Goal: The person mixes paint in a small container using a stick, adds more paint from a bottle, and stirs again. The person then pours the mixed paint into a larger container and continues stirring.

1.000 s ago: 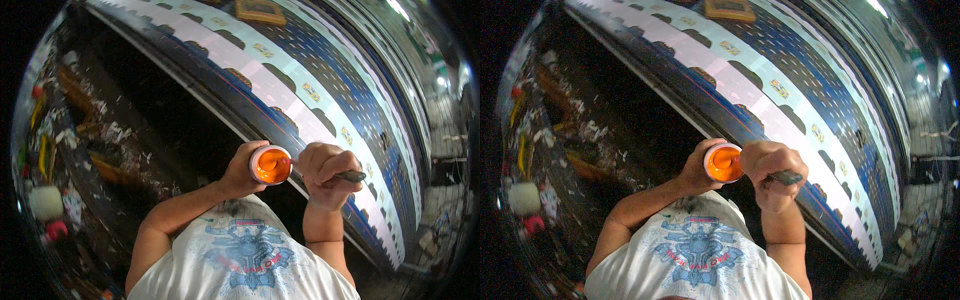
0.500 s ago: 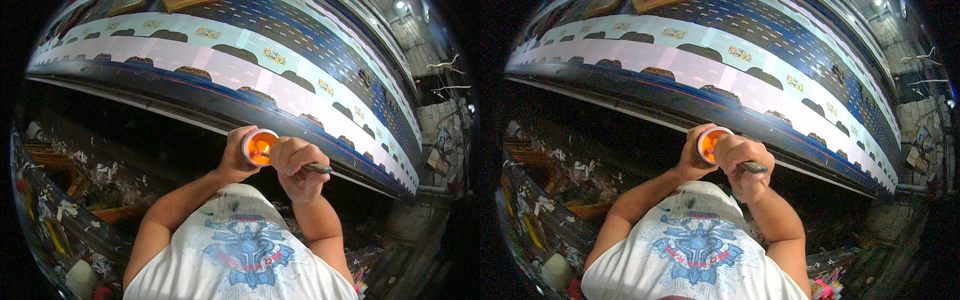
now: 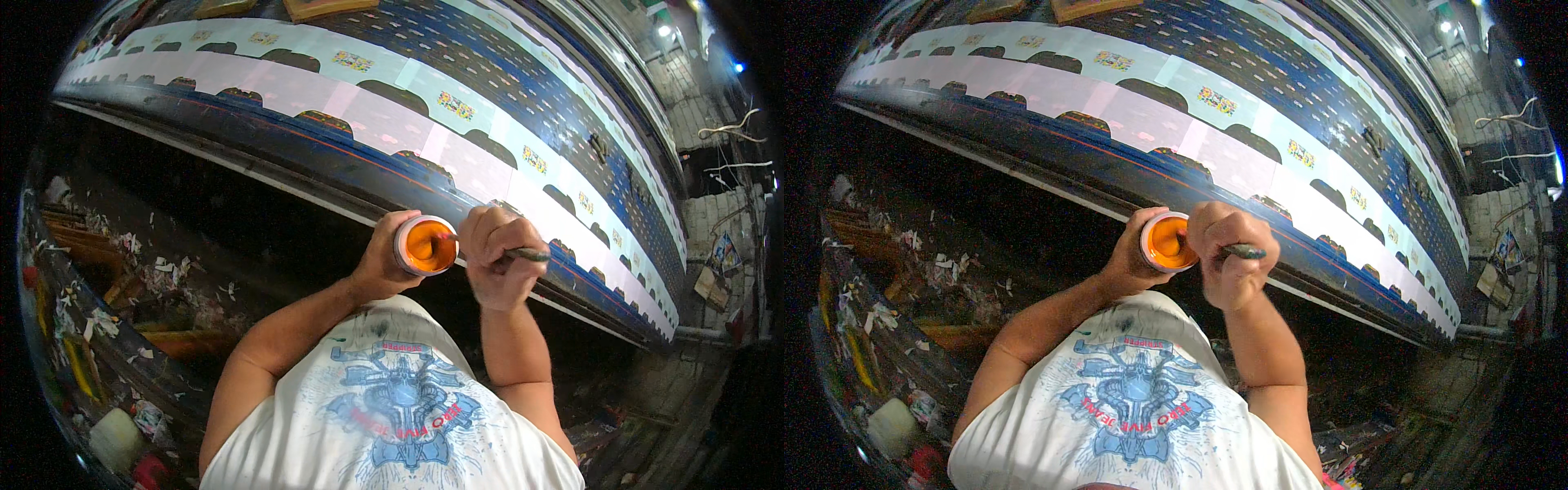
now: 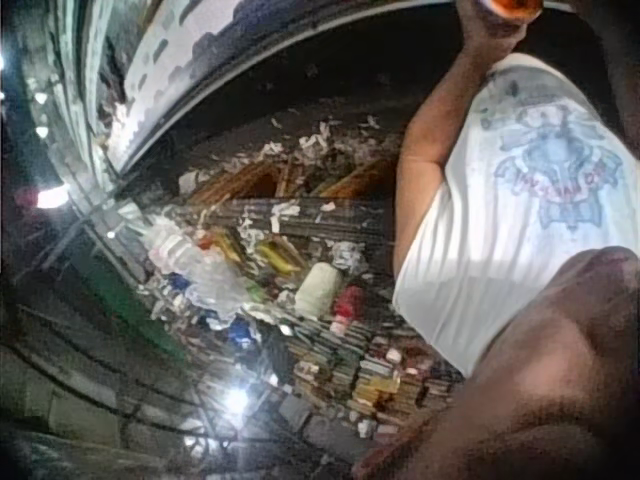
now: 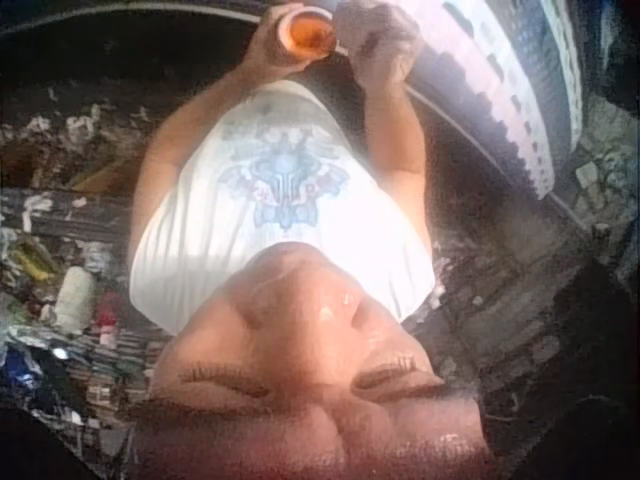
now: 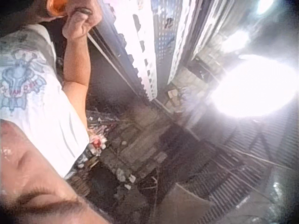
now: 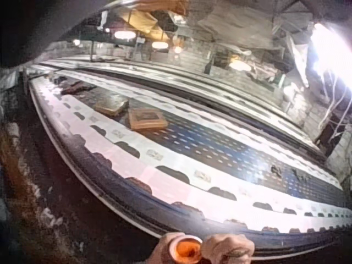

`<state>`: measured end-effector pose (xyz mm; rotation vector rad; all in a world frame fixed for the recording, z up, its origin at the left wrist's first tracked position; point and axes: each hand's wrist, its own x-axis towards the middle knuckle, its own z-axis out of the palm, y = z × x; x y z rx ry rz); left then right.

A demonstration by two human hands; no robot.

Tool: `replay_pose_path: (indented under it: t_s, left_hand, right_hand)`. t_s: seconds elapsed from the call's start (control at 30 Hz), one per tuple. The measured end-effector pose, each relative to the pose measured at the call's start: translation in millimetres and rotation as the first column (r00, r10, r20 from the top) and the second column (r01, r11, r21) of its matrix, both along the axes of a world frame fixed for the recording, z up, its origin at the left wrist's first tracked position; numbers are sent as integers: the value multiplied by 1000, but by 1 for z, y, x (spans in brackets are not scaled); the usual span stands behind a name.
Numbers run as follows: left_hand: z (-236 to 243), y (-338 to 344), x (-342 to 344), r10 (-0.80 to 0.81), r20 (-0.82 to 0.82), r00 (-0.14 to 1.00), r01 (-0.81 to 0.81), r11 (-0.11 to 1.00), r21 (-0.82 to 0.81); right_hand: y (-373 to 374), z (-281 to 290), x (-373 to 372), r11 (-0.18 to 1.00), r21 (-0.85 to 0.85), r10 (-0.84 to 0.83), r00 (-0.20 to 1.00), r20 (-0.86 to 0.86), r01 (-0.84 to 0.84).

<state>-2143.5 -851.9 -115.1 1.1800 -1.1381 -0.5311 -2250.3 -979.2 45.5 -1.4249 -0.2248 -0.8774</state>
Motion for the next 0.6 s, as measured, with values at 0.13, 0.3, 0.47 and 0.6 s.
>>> replay_pose_path:
  t_s: [0.13, 0.3, 0.47, 0.6]
  left_hand:
    - [-1, 3, 3, -3, 34, 999, 3, 1000, 13]
    - [-1, 1, 4, 22, 123, 992, -22, 1000, -1]
    - [-4, 3, 4, -5, 75, 997, 4, 1000, 8]
    - [-6, 1, 3, 5, 87, 996, -8, 1000, 28]
  right_hand:
    - [5, -2, 2, 993, 48, 110, 994, -2, -109]
    - [-16, 0, 2, 996, 0, 84, 996, -12, -84]
    - [1, 11, 2, 973, 61, 225, 973, -44, -222]
    - [-8, 9, 2, 998, -21, 52, 998, -19, -53]
